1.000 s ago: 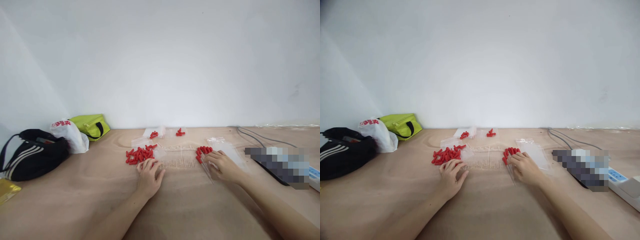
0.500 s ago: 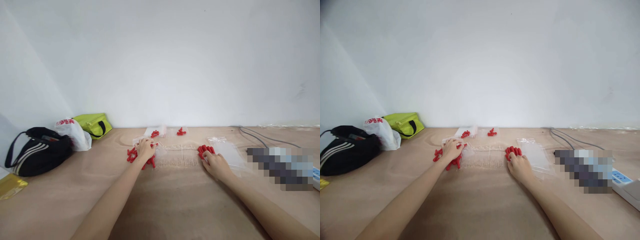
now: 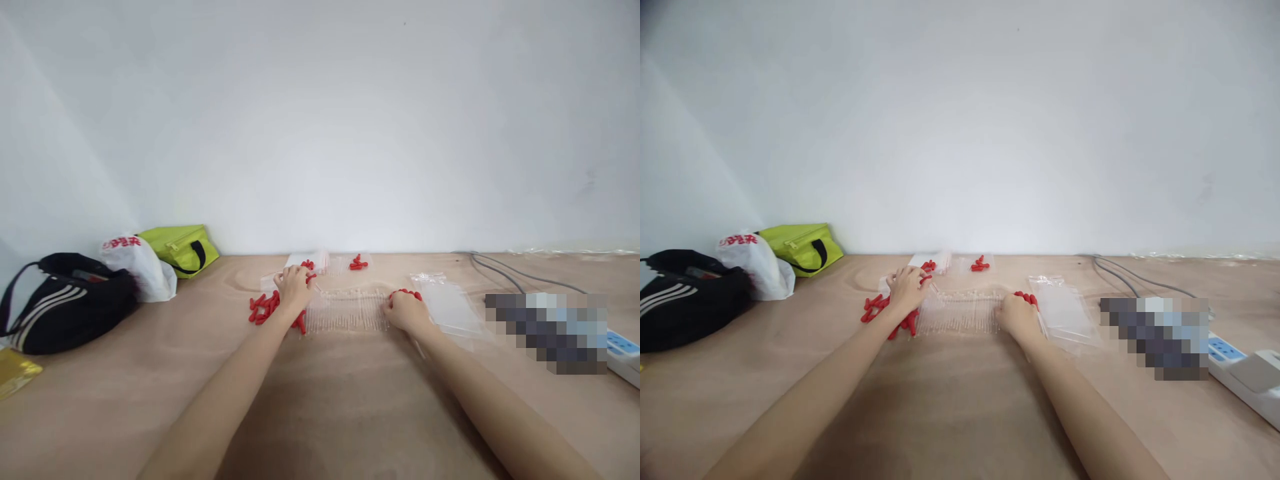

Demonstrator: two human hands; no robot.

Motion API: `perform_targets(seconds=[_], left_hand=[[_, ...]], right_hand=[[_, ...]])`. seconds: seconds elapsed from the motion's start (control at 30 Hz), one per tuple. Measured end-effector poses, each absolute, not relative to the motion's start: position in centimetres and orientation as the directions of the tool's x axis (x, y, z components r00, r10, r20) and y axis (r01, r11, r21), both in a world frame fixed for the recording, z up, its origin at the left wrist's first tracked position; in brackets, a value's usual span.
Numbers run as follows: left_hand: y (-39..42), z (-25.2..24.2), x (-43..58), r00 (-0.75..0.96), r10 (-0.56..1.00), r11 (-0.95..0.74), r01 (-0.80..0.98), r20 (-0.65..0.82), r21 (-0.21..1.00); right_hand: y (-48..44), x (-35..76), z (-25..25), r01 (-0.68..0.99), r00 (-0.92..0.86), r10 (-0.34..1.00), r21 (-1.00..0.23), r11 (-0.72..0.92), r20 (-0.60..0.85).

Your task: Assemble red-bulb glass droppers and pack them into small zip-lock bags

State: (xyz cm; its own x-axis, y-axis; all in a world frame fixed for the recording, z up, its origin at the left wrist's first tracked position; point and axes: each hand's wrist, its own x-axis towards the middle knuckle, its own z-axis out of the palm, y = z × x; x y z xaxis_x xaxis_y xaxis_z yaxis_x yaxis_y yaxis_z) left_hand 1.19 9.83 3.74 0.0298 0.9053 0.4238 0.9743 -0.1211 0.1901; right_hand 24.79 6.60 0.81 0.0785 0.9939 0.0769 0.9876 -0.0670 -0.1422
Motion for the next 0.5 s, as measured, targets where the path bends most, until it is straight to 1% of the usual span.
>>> perform_targets(seconds=[0.1,0.13,0.2,0.27,0.33,0.5], left_hand=[[5.5,3.0,1.3,0.181,0.869,-0.292,0.939,0.461,0.182],[4.0,2.4,1.2,0.268,0.827,-0.408,0.891,0.493,0.200],[1.4,1.1,1.0,0.355,0.777,-0.536,0.807,0.520,0.249],[-0.2,0.0,0.8,0.380,0.760,-0.580,0.763,0.527,0.287],[-0.9,-0.4,0.8,0.365,0.766,-0.576,0.755,0.529,0.314],[-0.5,-0.3,1.0,0.366,0.773,-0.574,0.751,0.518,0.327]], right_hand=[[7.3,24.3,1.0,0.986,0.103,0.994,-0.133,-0.097,0.036],[7.4,24.2,1.1,0.986,0.109,0.994,-0.133,-0.105,0.022],[7.6,24.1,1.2,0.983,0.122,0.993,-0.137,-0.121,-0.003],[7.7,24.0,1.2,0.980,0.132,0.991,-0.147,-0.134,-0.024],[7.7,24.1,1.1,0.976,0.138,0.990,-0.164,-0.142,-0.039],[7.6,24.3,1.0,0.964,0.153,0.988,-0.215,-0.156,-0.031]])
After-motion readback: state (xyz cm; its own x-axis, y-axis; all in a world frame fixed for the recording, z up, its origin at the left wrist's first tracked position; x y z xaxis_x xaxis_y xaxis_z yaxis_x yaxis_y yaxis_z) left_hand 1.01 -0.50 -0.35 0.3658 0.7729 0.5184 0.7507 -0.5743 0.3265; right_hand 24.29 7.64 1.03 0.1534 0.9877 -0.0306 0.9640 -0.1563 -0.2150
